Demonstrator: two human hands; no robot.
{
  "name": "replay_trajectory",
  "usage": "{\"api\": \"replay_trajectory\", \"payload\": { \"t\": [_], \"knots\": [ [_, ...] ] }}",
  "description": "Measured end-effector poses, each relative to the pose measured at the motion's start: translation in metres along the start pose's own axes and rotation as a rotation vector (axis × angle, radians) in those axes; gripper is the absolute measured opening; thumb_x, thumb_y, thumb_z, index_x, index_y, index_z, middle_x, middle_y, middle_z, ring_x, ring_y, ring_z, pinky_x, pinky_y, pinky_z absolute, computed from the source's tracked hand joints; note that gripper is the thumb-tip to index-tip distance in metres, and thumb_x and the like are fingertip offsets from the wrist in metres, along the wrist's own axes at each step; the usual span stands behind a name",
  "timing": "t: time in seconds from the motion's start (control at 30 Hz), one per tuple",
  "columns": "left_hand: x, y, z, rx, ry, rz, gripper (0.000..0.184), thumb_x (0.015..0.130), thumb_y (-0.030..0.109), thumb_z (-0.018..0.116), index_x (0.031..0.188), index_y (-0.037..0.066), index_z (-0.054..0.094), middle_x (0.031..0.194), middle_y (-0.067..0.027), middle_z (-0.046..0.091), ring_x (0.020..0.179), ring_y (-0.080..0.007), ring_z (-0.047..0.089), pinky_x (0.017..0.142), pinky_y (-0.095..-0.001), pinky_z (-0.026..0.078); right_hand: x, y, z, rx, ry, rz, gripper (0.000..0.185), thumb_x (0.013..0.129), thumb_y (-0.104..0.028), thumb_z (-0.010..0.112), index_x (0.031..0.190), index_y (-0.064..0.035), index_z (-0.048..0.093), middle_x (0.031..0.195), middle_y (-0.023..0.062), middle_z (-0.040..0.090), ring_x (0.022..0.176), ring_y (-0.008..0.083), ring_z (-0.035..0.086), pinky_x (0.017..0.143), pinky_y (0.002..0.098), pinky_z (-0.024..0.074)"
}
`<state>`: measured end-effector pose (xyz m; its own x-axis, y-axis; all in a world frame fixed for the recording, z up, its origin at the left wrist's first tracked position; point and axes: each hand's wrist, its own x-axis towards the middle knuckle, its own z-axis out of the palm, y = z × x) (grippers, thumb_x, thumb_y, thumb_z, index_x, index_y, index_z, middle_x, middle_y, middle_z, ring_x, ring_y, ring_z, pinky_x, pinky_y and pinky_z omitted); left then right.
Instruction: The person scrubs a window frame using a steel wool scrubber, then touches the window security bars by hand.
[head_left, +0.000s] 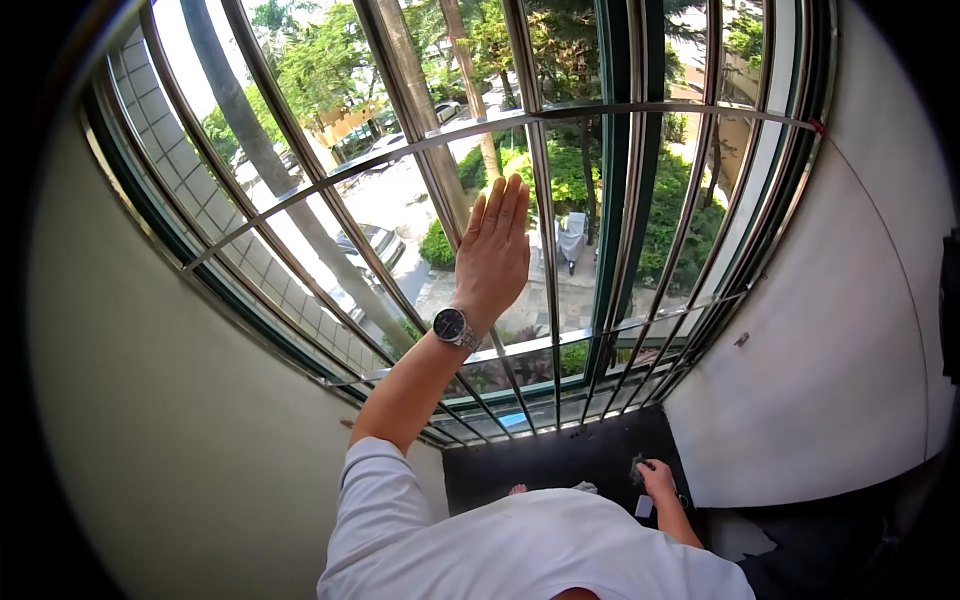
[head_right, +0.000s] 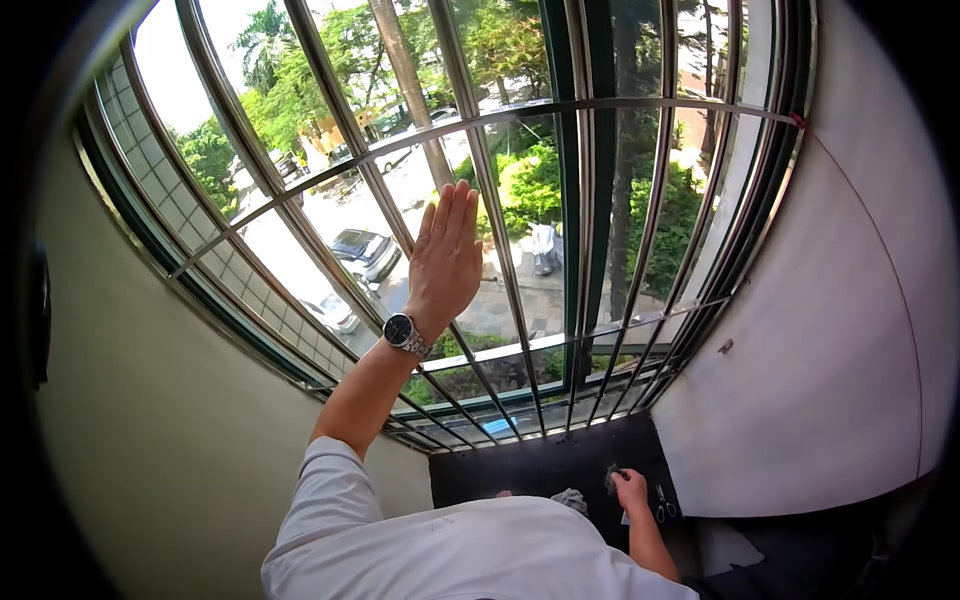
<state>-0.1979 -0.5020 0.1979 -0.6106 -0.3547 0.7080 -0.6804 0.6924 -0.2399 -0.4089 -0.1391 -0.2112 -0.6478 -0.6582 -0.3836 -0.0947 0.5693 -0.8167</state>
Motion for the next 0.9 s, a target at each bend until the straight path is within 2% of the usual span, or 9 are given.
{"api": "replay_trajectory", "payload": {
  "t": [0.1, 0.27, 0.33, 0.4, 0.6, 0.73, 0.83, 0.87, 0.9],
  "knots": [
    [0.027, -0.004, -0.014, 0.052, 0.048, -0.022, 0.063, 0.097, 0.020, 0.047, 0.152, -0.001, 0.026, 0.161, -0.0178, 0.021, 0.150, -0.0290, 0.017, 0.123, -0.0434, 0.014, 0.014, 0.038, -0.003, -0.068, -0.020, -0.012, 0.034, 0.083, -0.022, 0.073, 0.104, 0.0043, 0.070, 0.088, 0.0116, 0.070, 0.078, 0.0196, 0.066, 0.072, 0.0327, 0.0508],
    [0.034, 0.003, -0.019, 0.004, 0.142, -0.092, 0.065, 0.096, 0.023, 0.049, 0.151, -0.004, 0.026, 0.160, -0.0183, 0.023, 0.150, -0.0297, 0.019, 0.123, -0.0452, 0.014, 0.013, 0.025, -0.017, -0.043, -0.018, 0.009, 0.035, 0.082, -0.023, 0.073, 0.104, 0.0047, 0.070, 0.090, 0.0127, 0.071, 0.081, 0.0210, 0.066, 0.074, 0.0337, 0.0510],
    [0.018, 0.006, -0.017, 0.009, 0.086, -0.107, 0.065, 0.096, 0.023, 0.050, 0.150, -0.005, 0.027, 0.160, -0.0186, 0.023, 0.150, -0.0298, 0.019, 0.123, -0.0446, 0.014, 0.015, 0.027, -0.018, -0.051, -0.004, -0.017, 0.035, 0.082, -0.023, 0.074, 0.104, 0.0047, 0.070, 0.091, 0.0134, 0.071, 0.083, 0.0218, 0.067, 0.076, 0.0341, 0.0512],
    [0.010, 0.006, -0.017, 0.034, 0.052, -0.113, 0.065, 0.096, 0.023, 0.051, 0.150, -0.005, 0.028, 0.160, -0.0189, 0.023, 0.150, -0.0299, 0.019, 0.123, -0.0438, 0.013, 0.012, 0.023, -0.019, -0.092, 0.032, -0.025, 0.038, 0.081, -0.027, 0.073, 0.104, 0.0036, 0.071, 0.092, 0.0167, 0.072, 0.086, 0.0268, 0.069, 0.079, 0.0365, 0.0521],
    [0.026, 0.002, -0.023, 0.033, 0.113, -0.055, 0.062, 0.097, 0.020, 0.050, 0.150, -0.003, 0.029, 0.160, -0.0183, 0.022, 0.149, -0.0299, 0.020, 0.123, -0.0425, 0.015, 0.005, 0.014, -0.026, -0.100, -0.040, 0.028, 0.039, 0.082, -0.025, 0.073, 0.107, 0.0054, 0.069, 0.097, 0.0161, 0.071, 0.087, 0.0258, 0.068, 0.079, 0.0361, 0.0514],
    [-0.022, 0.006, -0.002, 0.043, -0.075, -0.070, 0.066, 0.096, 0.021, 0.051, 0.152, -0.001, 0.025, 0.161, -0.0182, 0.021, 0.151, -0.0296, 0.015, 0.123, -0.0414, 0.012, 0.016, 0.030, -0.021, -0.110, 0.003, -0.026, 0.038, 0.083, -0.024, 0.073, 0.107, 0.0049, 0.069, 0.096, 0.0150, 0.071, 0.087, 0.0247, 0.068, 0.078, 0.0355, 0.0515],
    [-0.090, 0.022, 0.017, -0.083, -0.305, -0.002, 0.069, 0.096, 0.025, 0.052, 0.153, -0.001, 0.023, 0.161, -0.0181, 0.018, 0.151, -0.0300, 0.013, 0.123, -0.0413, 0.010, 0.013, 0.041, -0.019, -0.037, 0.022, -0.013, 0.038, 0.081, -0.026, 0.073, 0.104, 0.0037, 0.071, 0.094, 0.0180, 0.072, 0.087, 0.0288, 0.069, 0.080, 0.0372, 0.0522],
    [-0.109, 0.029, 0.021, -0.143, -0.370, 0.046, 0.062, 0.096, 0.026, 0.054, 0.149, 0.001, 0.033, 0.156, -0.0178, 0.031, 0.148, -0.0307, 0.024, 0.122, -0.0421, 0.016, 0.010, 0.046, -0.019, -0.036, 0.029, 0.008, 0.037, 0.081, -0.026, 0.073, 0.103, 0.0038, 0.071, 0.094, 0.0176, 0.072, 0.087, 0.0284, 0.069, 0.080, 0.0371, 0.0521],
    [-0.131, 0.029, 0.034, -0.241, -0.505, 0.039, 0.052, 0.095, 0.026, 0.058, 0.140, 0.003, 0.047, 0.145, -0.0169, 0.047, 0.140, -0.0314, 0.039, 0.117, -0.0431, 0.029, 0.009, 0.048, -0.019, -0.035, 0.037, 0.026, 0.037, 0.081, -0.026, 0.073, 0.103, 0.0038, 0.071, 0.094, 0.0173, 0.072, 0.087, 0.0281, 0.069, 0.079, 0.0369, 0.0520]
  ]
}}
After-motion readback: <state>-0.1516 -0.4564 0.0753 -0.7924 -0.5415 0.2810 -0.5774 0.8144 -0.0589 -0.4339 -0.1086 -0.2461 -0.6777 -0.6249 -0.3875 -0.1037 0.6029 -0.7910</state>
